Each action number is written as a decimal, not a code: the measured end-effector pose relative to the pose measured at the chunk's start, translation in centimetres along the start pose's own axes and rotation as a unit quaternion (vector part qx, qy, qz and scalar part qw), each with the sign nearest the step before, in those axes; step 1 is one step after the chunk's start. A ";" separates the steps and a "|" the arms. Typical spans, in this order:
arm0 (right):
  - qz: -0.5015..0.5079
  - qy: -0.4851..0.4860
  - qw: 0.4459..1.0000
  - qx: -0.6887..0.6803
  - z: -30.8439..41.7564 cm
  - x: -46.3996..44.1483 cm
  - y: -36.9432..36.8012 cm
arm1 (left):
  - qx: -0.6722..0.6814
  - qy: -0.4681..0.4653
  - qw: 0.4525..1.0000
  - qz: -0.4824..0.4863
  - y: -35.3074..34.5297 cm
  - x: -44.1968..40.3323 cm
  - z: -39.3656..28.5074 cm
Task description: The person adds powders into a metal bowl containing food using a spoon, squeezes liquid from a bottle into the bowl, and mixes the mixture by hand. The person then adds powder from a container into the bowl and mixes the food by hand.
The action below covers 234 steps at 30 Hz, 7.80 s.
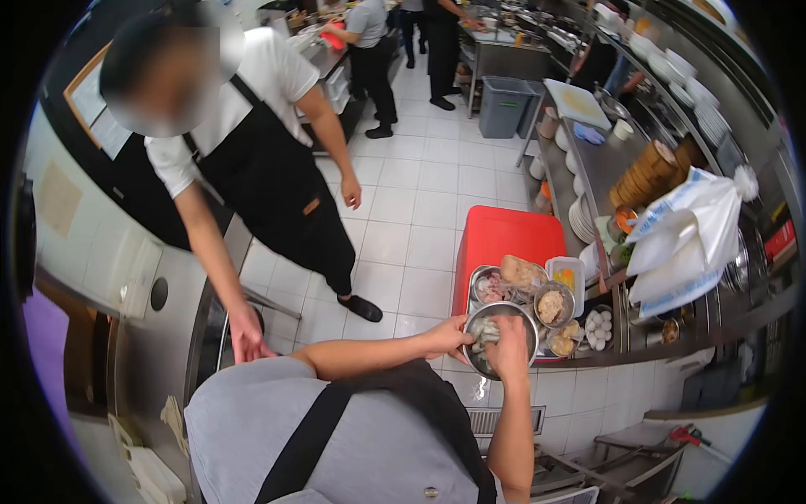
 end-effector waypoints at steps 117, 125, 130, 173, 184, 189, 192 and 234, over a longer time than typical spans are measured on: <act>-0.121 -0.299 0.944 0.065 -84.9 -0.4 35.5 | -0.011 -0.021 1.000 -0.008 -57.2 -32.4 11.3; -0.032 -0.293 0.939 -0.179 -89.1 -1.1 30.5 | -0.059 -0.030 0.997 -0.032 -60.0 -35.5 10.0; -0.067 -0.313 0.893 -0.318 -87.8 1.6 34.5 | -0.063 -0.002 0.998 -0.007 -61.7 -40.1 10.9; 0.104 -0.082 0.975 0.177 -71.5 2.4 36.5 | 0.040 -0.012 0.999 0.026 -64.5 -45.3 9.8; -0.165 0.066 0.978 0.108 -73.2 0.7 45.9 | 0.100 -0.082 0.989 -0.071 -61.0 -44.9 7.1; 0.137 -0.223 0.964 0.040 -80.3 1.9 39.4 | 0.119 -0.134 0.977 -0.113 -59.9 -43.7 5.9; 0.163 -0.244 0.956 0.014 -82.3 2.4 35.7 | 0.119 -0.141 0.974 -0.131 -59.5 -43.2 5.7; 0.070 -0.172 0.969 0.166 -72.6 3.7 40.6 | 0.034 -0.099 0.994 0.035 -67.8 -47.8 8.2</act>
Point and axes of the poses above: each hand's wrist, its own x-axis away from the middle knuckle, its own y-axis out of the back of the hand, z = x × y, the point moved 8 cm from there along -x, towards the middle knuckle, and after that the axes turned 8 degrees about x, right-handed, at the moved point
